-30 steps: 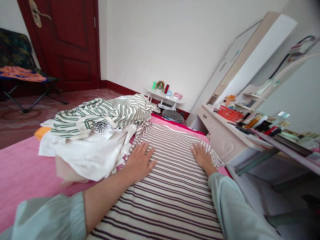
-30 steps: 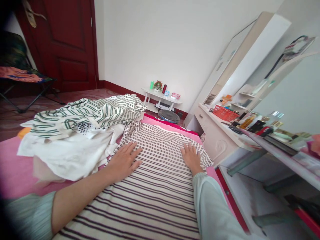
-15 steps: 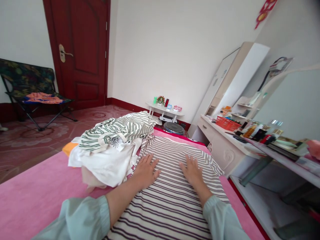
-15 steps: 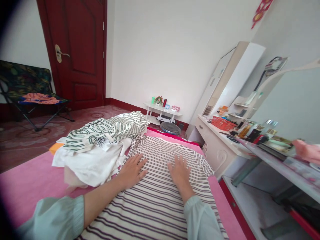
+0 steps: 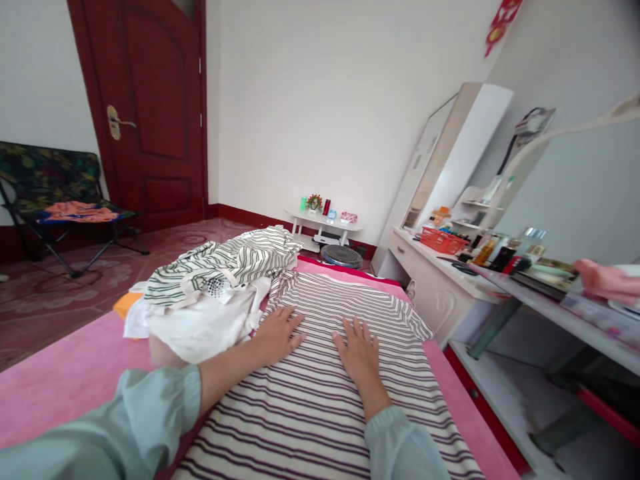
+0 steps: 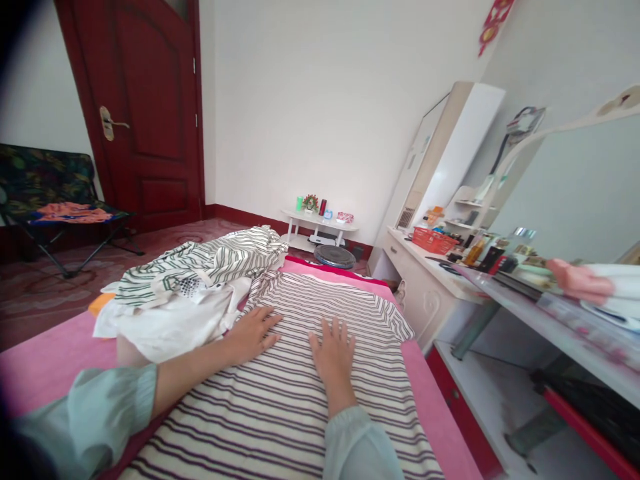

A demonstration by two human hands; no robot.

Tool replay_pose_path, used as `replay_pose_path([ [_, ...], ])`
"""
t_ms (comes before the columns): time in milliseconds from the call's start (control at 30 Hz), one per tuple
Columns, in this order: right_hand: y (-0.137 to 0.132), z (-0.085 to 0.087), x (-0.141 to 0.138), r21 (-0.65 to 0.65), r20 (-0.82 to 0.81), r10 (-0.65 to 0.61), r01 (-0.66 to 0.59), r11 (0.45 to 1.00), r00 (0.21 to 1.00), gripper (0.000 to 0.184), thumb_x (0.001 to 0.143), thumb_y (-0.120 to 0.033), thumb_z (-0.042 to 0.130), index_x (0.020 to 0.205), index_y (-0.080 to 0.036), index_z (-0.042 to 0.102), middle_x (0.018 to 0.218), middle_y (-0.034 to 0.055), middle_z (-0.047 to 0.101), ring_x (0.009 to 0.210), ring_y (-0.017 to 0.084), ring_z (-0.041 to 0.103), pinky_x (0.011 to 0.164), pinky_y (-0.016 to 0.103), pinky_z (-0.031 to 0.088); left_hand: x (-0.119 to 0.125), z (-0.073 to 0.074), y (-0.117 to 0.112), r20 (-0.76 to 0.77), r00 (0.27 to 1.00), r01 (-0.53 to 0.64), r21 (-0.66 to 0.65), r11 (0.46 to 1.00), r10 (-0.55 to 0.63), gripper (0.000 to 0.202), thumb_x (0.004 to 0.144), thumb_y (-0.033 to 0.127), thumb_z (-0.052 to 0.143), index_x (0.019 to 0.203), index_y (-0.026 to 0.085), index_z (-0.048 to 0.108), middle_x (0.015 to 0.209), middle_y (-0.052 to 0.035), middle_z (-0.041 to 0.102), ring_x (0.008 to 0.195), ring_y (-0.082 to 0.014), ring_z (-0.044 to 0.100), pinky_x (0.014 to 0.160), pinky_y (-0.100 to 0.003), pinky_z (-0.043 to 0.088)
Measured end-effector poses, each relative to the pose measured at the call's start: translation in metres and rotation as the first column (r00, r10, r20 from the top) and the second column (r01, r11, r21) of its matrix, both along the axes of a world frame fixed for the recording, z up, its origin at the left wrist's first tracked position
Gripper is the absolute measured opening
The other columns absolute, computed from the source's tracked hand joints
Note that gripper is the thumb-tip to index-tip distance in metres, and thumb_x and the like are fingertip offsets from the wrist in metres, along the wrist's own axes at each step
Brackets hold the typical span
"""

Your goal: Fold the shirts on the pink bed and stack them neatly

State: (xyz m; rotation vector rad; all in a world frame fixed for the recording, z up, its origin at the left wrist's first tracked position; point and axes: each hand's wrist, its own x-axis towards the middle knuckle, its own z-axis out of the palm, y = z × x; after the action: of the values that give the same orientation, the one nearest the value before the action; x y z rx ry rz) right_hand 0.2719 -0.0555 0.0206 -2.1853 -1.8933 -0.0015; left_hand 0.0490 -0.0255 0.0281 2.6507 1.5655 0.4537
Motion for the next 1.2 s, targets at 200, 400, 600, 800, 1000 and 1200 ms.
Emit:
replay_pose_path([
  [200, 0.0, 0.0, 0.002, 0.006, -0.034, 0.008, -0.008, 1.0, 0.999, 0.058, 0.089, -0.054, 0.028, 0.139, -0.027, 0.036, 0.15, 0.0061, 0.026, 0.138, 0.029, 0.017, 0.108, 0.053, 0.011, 0.007, 0.044, 0.065, 0.03, 0.976, -0.206, -0.185, 0.961, 0.215, 0.076, 0.081, 0.038, 0.053, 0.145, 0.021, 0.017, 0.115, -0.0121, 0.062, 0.105, -0.0255, 0.06, 0.089, -0.035, 0.044],
  [400, -0.001, 0.001, 0.003, 0.011, -0.067, 0.013, -0.012, 1.0, 0.998, 0.057, 0.089, -0.053, 0.03, 0.139, -0.026, 0.038, 0.15, 0.006, 0.028, 0.138, 0.03, 0.017, 0.108, 0.053, 0.011, 0.02, 0.056, 0.118, 0.023, 0.936, -0.328, -0.305, 0.894, 0.352, 0.076, 0.08, 0.025, 0.051, 0.144, 0.012, 0.012, 0.083, -0.0093, 0.071, 0.061, -0.0198, 0.067, 0.07, -0.03, 0.05],
  [600, 0.0, 0.0, 0.003, 0.009, -0.076, 0.01, -0.009, 1.0, 0.997, 0.056, 0.089, -0.053, 0.031, 0.138, -0.027, 0.039, 0.15, 0.0052, 0.027, 0.138, 0.03, 0.017, 0.108, 0.053, 0.01, 0.025, 0.049, 0.132, -0.007, 0.886, -0.445, -0.296, 0.845, 0.464, 0.057, 0.069, 0.012, 0.057, 0.125, 0.007, 0.046, 0.09, -0.0174, 0.07, 0.083, -0.026, 0.067, 0.078, -0.034, 0.048],
  [800, 0.001, -0.001, 0.003, 0.018, -0.091, 0.011, -0.01, 1.0, 0.996, 0.056, 0.088, -0.054, 0.032, 0.137, -0.028, 0.04, 0.15, 0.0045, 0.027, 0.138, 0.03, 0.016, 0.108, 0.054, 0.01, 0.022, 0.039, 0.142, 0.027, 0.862, -0.475, -0.308, 0.824, 0.506, 0.026, 0.072, 0.015, 0.055, 0.096, 0.009, 0.064, 0.067, -0.0125, 0.069, 0.079, -0.0235, 0.067, 0.071, -0.028, 0.049],
  [1000, 0.001, -0.002, 0.004, 0.028, -0.101, 0.012, -0.009, 1.0, 0.995, 0.056, 0.088, -0.054, 0.033, 0.136, -0.027, 0.041, 0.15, 0.0048, 0.028, 0.138, 0.03, 0.018, 0.109, 0.053, 0.01, 0.025, 0.03, 0.145, 0.118, 0.812, -0.555, -0.149, 0.818, 0.572, 0.042, 0.089, 0.023, 0.034, 0.124, 0.003, 0.046, 0.113, -0.0244, 0.061, 0.11, -0.0289, 0.057, 0.086, -0.035, 0.045],
  [1200, 0.0, 0.0, 0.004, 0.018, -0.091, 0.015, -0.014, 1.0, 0.996, 0.055, 0.089, -0.053, 0.032, 0.137, -0.028, 0.04, 0.15, 0.0037, 0.027, 0.138, 0.03, 0.017, 0.109, 0.053, 0.01, 0.036, 0.014, 0.134, 0.06, 0.932, -0.343, -0.164, 0.925, 0.356, 0.06, 0.084, 0.035, 0.049, 0.136, 0.01, 0.034, 0.115, -0.0193, 0.062, 0.109, -0.0265, 0.058, 0.091, -0.032, 0.041],
])
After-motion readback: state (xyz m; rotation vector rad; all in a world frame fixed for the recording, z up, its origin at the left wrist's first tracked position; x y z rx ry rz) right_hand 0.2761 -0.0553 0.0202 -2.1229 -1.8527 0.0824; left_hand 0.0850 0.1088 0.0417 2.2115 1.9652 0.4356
